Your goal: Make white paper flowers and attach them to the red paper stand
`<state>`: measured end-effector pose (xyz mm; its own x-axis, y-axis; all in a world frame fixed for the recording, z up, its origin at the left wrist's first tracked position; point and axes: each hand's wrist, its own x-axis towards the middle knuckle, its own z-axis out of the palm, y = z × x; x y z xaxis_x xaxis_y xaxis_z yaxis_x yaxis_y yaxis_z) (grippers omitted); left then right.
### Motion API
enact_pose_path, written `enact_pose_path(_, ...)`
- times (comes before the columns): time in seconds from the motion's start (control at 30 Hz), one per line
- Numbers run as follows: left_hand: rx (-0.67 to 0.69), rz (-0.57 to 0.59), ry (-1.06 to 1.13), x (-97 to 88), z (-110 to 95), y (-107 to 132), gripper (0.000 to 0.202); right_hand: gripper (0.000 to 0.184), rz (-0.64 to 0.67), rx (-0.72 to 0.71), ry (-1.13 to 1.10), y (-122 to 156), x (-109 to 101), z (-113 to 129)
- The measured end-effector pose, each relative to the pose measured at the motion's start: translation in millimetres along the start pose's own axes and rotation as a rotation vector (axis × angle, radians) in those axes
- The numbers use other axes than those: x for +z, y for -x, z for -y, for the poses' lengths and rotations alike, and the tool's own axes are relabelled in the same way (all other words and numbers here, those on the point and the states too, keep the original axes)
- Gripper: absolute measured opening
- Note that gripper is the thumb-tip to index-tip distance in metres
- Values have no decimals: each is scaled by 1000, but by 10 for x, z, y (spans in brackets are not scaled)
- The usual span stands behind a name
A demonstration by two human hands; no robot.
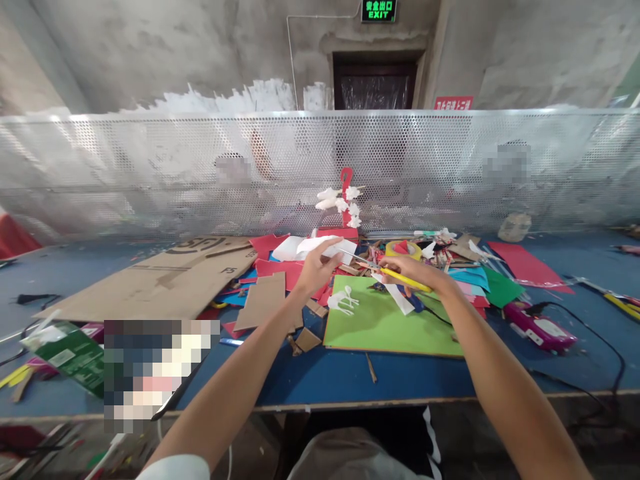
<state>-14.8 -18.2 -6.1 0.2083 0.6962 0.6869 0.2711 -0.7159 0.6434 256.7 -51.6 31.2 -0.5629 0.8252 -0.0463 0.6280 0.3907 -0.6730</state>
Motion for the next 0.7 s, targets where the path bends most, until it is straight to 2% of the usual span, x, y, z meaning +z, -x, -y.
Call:
enact_pose_path(0.17, 10, -16, -26, -109, 25, -33, 35, 45, -7, 10, 3, 37, -10, 57)
enact_pose_path(0.3, -15, -21, -13, -160, 43, -58, 36, 41, -53, -25, 98, 11, -22, 15)
enact_pose_path(0.43, -14, -35, -2, -165, 32, -70, 37, 40, -86, -150, 179, -38, -28, -77)
enact_pose_path(0.7, -13, 4, -47, -108, 10, -38, 35, 43, -94, -163, 260, -78, 6, -122)
